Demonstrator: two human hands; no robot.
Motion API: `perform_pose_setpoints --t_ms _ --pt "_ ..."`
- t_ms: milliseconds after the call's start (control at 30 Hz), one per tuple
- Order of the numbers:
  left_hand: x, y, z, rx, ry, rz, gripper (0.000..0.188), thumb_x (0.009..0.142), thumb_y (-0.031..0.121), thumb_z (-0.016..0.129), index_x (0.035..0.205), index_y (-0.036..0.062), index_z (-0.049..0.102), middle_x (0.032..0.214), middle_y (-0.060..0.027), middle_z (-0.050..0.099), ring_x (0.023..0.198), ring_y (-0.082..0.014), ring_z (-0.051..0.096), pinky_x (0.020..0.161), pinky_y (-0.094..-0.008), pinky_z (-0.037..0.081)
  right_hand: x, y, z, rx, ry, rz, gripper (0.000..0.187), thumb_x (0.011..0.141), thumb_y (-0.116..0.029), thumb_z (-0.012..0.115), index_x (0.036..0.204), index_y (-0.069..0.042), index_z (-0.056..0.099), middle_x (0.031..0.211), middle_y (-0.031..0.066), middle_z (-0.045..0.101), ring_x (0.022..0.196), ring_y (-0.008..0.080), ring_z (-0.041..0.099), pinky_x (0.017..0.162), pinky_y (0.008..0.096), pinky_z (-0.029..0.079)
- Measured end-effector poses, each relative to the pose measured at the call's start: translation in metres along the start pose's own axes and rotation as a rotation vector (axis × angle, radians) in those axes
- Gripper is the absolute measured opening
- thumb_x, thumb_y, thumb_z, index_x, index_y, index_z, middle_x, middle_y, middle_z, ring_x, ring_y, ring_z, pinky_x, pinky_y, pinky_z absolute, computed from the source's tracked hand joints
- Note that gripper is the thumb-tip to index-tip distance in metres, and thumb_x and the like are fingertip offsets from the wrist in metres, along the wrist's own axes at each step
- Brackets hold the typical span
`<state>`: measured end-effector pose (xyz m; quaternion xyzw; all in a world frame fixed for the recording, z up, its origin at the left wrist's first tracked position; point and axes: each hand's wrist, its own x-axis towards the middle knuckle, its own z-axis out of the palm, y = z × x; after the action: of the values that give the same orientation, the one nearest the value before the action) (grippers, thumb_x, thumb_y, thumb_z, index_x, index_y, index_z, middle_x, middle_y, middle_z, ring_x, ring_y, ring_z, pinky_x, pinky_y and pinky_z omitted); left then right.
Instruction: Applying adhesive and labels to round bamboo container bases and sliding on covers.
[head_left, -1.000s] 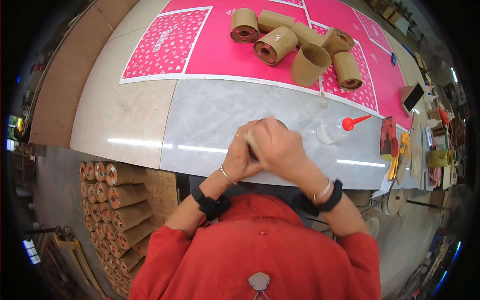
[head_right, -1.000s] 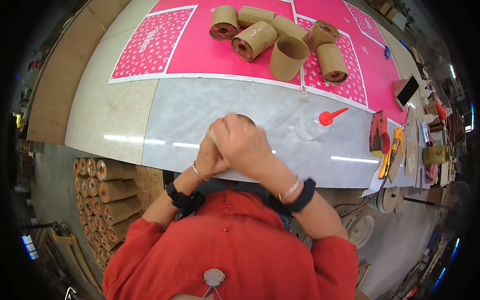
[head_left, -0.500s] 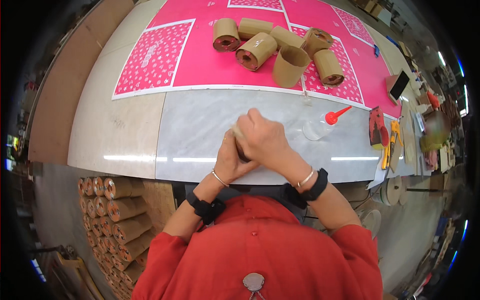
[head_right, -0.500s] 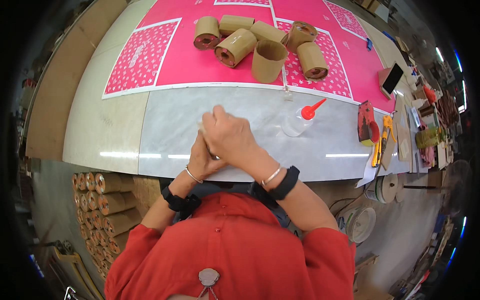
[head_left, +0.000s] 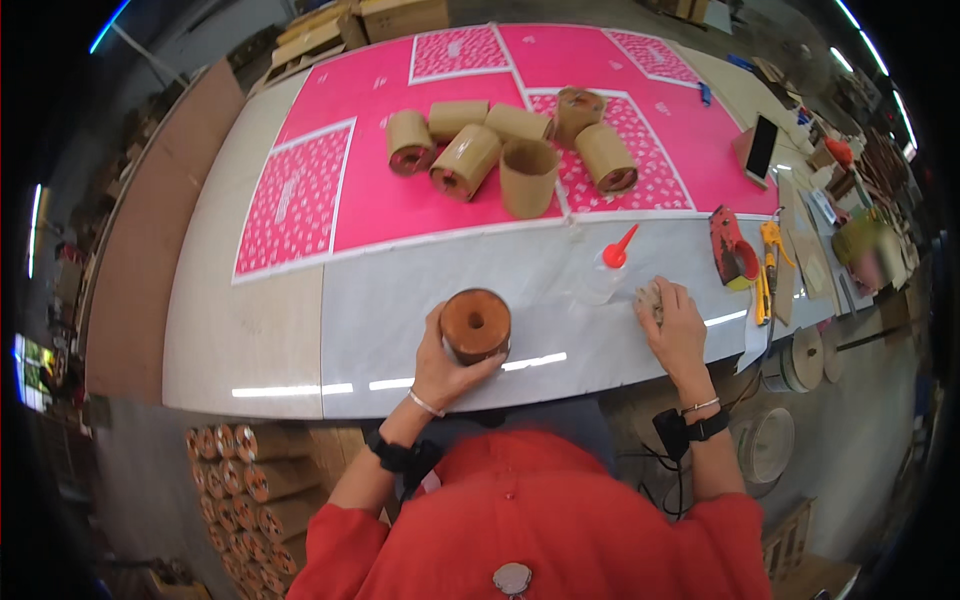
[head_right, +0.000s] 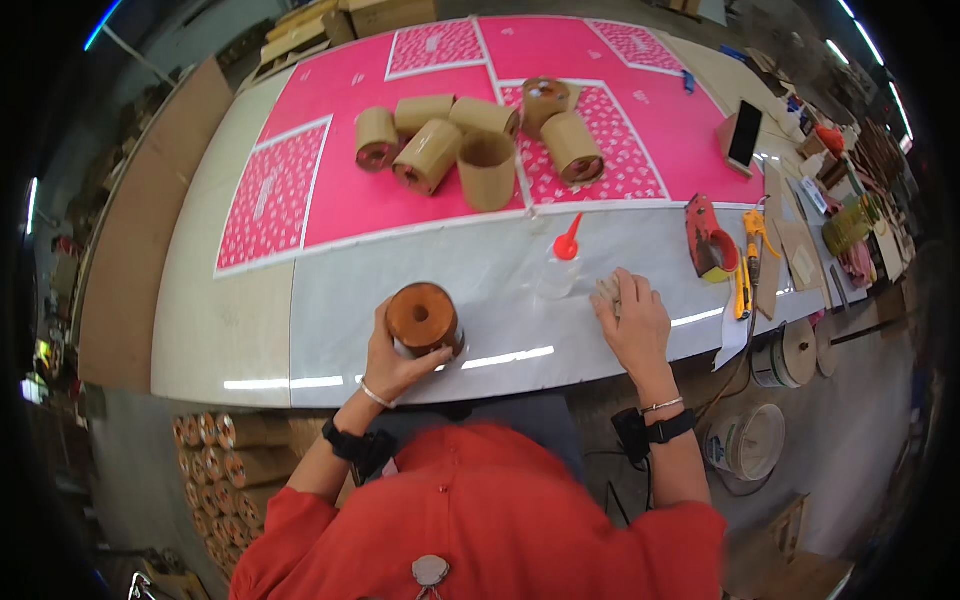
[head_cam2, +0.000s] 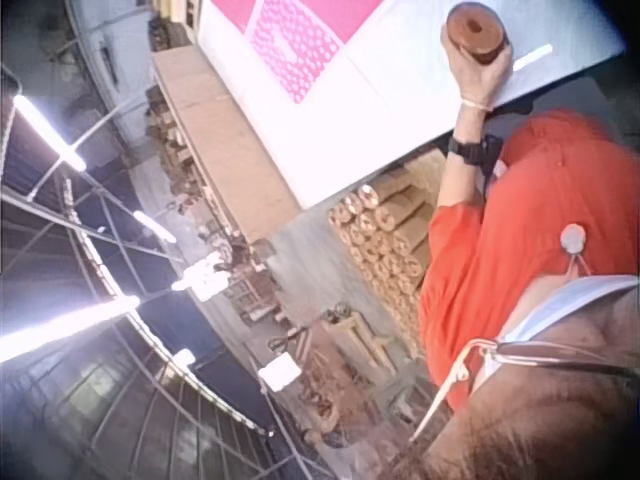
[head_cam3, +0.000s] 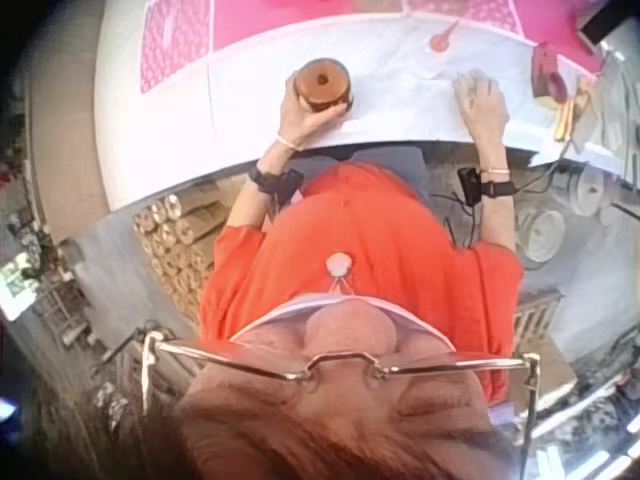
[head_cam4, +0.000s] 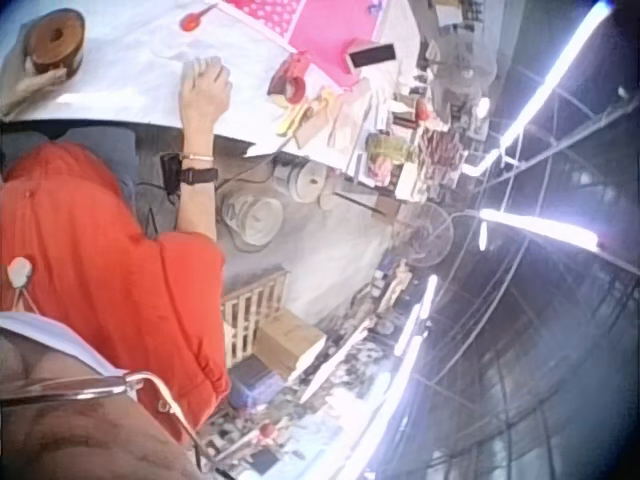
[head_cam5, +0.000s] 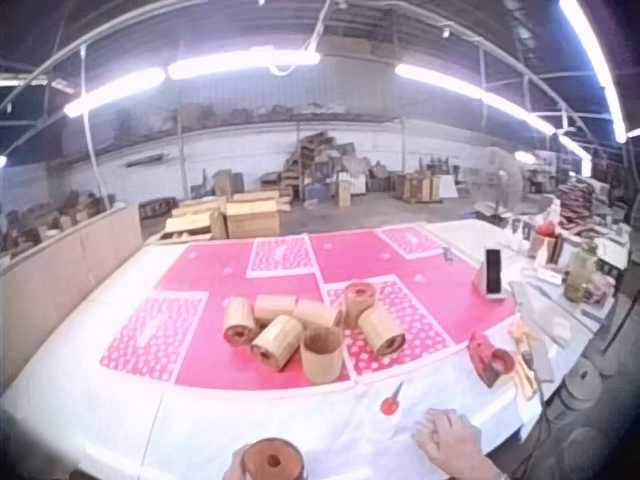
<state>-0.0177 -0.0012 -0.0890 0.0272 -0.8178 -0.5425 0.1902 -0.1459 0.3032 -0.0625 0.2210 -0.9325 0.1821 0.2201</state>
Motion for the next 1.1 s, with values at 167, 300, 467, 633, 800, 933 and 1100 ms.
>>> perform_pose_setpoints --t_ms 167,300,467,633,800,933,1100 --pt "0.018 0.035 -0.004 -0.259 -0.081 -0.127 0.091 0.064 0.023 0.087 0.132 0.0011 0.032 0.124 -0.013 0.049 0.117 -0.0214 0.05 0.098 -0.036 0.041 0.003 -0.025 -0.023 0.074 -0.038 -0.148 0.055 0.084 -0.035 0.065 0.127 -0.005 0.048 0.124 0.0157 0.051 0.108 0.0316 0.053 0.085 0.0414 0.047" --pt "0.039 0.075 0.008 -0.5 -0.263 -0.127 0.091 0.064 0.019 0.087 0.134 0.003 0.031 0.127 -0.0097 0.047 0.118 -0.0186 0.048 0.1 -0.0343 0.04 -0.01 -0.074 -0.007 1.975 -0.735 0.451 0.077 0.09 -0.053 0.053 0.145 -0.008 0.025 0.141 0.0133 0.037 0.121 0.0297 0.048 0.093 0.0505 0.046" --pt "0.062 0.088 0.028 -0.349 -0.545 -0.061 0.099 0.064 0.021 0.086 0.141 0.0029 0.026 0.136 -0.0114 0.04 0.128 -0.02 0.039 0.105 -0.0359 0.034 -0.012 -0.069 0.015 2.463 -0.851 0.696 0.069 0.091 -0.047 0.051 0.145 -0.012 0.025 0.139 0.0134 0.04 0.12 0.0301 0.049 0.081 0.0536 0.052" --pt "0.133 0.051 -0.003 0.016 -0.737 0.082 0.087 0.072 0.027 0.076 0.142 0.0045 0.03 0.146 -0.0119 0.034 0.135 -0.0251 0.032 0.109 -0.0439 0.029 -0.013 -0.036 -0.007 2.328 -0.564 0.686 0.064 0.088 -0.037 0.055 0.142 -0.011 0.032 0.134 0.013 0.046 0.117 0.0271 0.052 0.071 0.0473 0.055" --pt "0.189 0.025 0.017 0.513 -0.321 0.321 0.072 0.074 0.015 0.069 0.137 0.0042 0.035 0.137 -0.0173 0.04 0.128 -0.0339 0.039 0.105 -0.0447 0.033 -0.031 -0.027 -0.011 2.141 -0.504 0.792 0.071 0.08 -0.026 0.065 0.141 -0.009 0.033 0.126 0.0074 0.049 0.115 0.02 0.051 0.092 0.0364 0.047" --pt "0.208 -0.002 0.041 0.917 -0.117 0.596 0.051 0.073 0.017 0.069 0.119 0.003 0.052 0.119 -0.0175 0.052 0.121 -0.0354 0.044 0.104 -0.0435 0.032 -0.033 -0.036 -0.012 2.027 -0.552 0.805 0.07 0.08 -0.02 0.063 0.142 -0.009 0.033 0.118 0.0035 0.049 0.108 0.013 0.05 0.091 0.0304 0.044" --pt "0.177 0.018 0.017 0.936 -0.133 0.499 0.026 0.075 0.017 0.07 0.095 0.003 0.063 0.101 -0.0124 0.06 0.115 -0.0325 0.049 0.098 -0.0416 0.037 -0.039 -0.032 -0.004 1.847 -0.547 0.809 0.068 0.08 -0.012 0.06 0.143 -0.01 0.033 0.109 0.0007 0.049 0.095 0.0081 0.047 0.084 0.0227 0.041"
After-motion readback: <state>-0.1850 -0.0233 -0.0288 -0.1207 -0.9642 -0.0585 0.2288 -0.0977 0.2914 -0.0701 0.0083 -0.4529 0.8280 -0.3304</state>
